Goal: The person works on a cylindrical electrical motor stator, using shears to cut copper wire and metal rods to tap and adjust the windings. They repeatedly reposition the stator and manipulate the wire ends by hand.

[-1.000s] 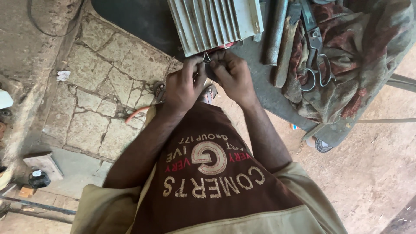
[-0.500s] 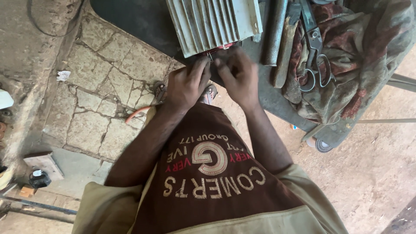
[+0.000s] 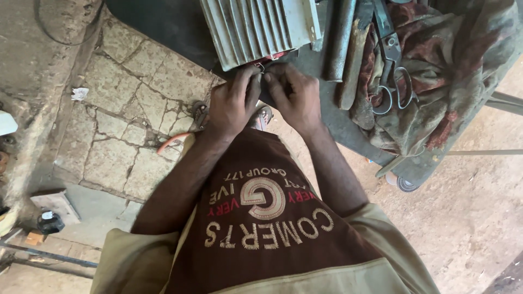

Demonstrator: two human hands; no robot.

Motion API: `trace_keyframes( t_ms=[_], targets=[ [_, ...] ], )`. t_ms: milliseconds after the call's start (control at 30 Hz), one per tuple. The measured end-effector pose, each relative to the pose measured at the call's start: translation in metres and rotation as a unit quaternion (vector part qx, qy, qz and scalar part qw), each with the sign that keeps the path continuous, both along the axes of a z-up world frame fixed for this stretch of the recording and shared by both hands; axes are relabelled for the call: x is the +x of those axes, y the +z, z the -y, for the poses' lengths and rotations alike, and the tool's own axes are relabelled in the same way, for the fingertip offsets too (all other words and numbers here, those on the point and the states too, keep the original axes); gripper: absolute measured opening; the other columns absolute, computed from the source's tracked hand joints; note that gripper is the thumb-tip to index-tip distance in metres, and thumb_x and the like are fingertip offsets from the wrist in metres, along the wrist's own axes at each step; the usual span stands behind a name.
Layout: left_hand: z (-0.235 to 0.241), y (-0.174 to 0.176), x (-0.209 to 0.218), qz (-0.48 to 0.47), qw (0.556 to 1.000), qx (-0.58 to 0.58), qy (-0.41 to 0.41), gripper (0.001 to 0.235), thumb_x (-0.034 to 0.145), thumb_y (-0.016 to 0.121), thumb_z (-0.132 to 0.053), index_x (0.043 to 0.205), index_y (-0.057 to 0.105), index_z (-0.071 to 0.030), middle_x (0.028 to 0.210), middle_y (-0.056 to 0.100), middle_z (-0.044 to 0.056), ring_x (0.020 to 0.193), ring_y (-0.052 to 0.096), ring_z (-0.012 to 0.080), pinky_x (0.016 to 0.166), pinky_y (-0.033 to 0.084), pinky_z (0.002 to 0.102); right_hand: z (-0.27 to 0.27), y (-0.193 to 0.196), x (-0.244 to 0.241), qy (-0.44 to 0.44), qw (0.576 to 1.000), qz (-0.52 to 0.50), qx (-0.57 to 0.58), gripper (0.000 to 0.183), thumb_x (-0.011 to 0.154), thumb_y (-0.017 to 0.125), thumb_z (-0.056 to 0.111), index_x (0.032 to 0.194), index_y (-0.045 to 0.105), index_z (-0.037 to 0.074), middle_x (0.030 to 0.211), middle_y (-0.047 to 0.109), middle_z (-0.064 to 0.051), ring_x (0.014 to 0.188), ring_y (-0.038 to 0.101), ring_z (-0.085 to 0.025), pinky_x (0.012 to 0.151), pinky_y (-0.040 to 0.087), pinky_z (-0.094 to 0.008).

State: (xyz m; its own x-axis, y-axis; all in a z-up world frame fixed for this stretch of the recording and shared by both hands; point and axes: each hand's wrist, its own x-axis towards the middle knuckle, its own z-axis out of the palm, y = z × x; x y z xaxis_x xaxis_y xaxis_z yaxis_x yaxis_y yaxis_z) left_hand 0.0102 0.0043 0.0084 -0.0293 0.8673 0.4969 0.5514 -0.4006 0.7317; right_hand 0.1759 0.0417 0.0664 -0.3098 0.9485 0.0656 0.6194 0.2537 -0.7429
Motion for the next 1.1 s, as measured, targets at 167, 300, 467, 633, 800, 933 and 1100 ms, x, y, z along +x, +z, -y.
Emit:
trace_keyframes(
  t_ms=[167,300,467,633,800,933,1100],
  targets=[
    [0.000,0.006,0.005,0.018,1.000,-0.018,0.015,0.017,0.106,0.066,-0.004,0.121,0.060,0.000,0.098,0.075,0.016,0.085,0.078,0.0285,0.069,0.063,0.037,-0.003,-0.001,0.004,0.056,0.996,-0.051,0.049,0.018,0.098,0.071,0.007,0.115,0.071,0.000,0.086,0.073,-0.012,0.061,0.068,-0.011,0.055,0.052,-0.027],
    [0.002,0.006,0.009,0.041,0.998,-0.038,0.014,0.016,0.106,0.065,-0.004,0.121,0.060,-0.001,0.096,0.075,0.016,0.083,0.079,0.0279,0.067,0.062,0.037,-0.008,-0.003,0.007,0.040,0.997,-0.067,0.013,0.016,0.092,0.068,0.003,0.108,0.072,0.001,0.081,0.072,-0.011,0.062,0.066,-0.012,0.056,0.050,-0.028],
    [0.005,0.003,0.016,0.073,0.995,-0.055,0.032,0.020,0.106,0.063,-0.004,0.124,0.057,-0.001,0.095,0.075,0.016,0.080,0.079,0.0274,0.064,0.060,0.039,-0.013,-0.008,0.010,0.026,0.993,-0.107,-0.031,0.010,0.091,0.066,0.003,0.100,0.069,-0.002,0.077,0.070,-0.009,0.066,0.065,-0.010,0.059,0.050,-0.027],
    [0.015,0.006,0.025,0.091,0.992,-0.073,0.046,0.025,0.108,0.063,-0.007,0.130,0.054,-0.002,0.101,0.075,0.017,0.086,0.079,0.0278,0.071,0.064,0.035,-0.016,-0.013,0.013,-0.001,0.988,-0.147,-0.057,0.007,0.094,0.063,0.003,0.096,0.067,-0.002,0.073,0.063,-0.006,0.067,0.056,-0.007,0.060,0.046,-0.025],
    [0.028,0.013,0.033,0.156,0.976,-0.146,0.044,0.023,0.107,0.063,-0.007,0.128,0.059,-0.002,0.094,0.076,0.016,0.083,0.080,0.0263,0.072,0.065,0.035,-0.018,-0.022,0.013,-0.022,0.984,-0.169,-0.046,0.007,0.096,0.063,0.004,0.093,0.065,-0.002,0.073,0.063,-0.002,0.067,0.054,-0.006,0.058,0.044,-0.025],
    [0.026,0.015,0.043,0.129,0.977,-0.165,0.041,0.023,0.099,0.065,-0.002,0.123,0.064,-0.001,0.089,0.076,0.017,0.075,0.078,0.0272,0.066,0.061,0.036,-0.018,-0.024,0.010,-0.017,0.934,-0.317,-0.162,0.014,0.101,0.053,0.002,0.094,0.066,-0.002,0.075,0.061,0.000,0.064,0.052,-0.006,0.057,0.040,-0.024],
    [0.029,0.021,0.040,0.088,0.984,-0.140,0.062,0.027,0.093,0.065,-0.001,0.120,0.064,-0.002,0.089,0.074,0.015,0.075,0.076,0.0281,0.068,0.060,0.038,-0.014,-0.018,0.009,-0.009,0.893,-0.354,-0.279,0.015,0.104,0.055,0.006,0.097,0.065,-0.002,0.068,0.054,0.001,0.055,0.045,-0.006,0.048,0.034,-0.024]
  ],
)
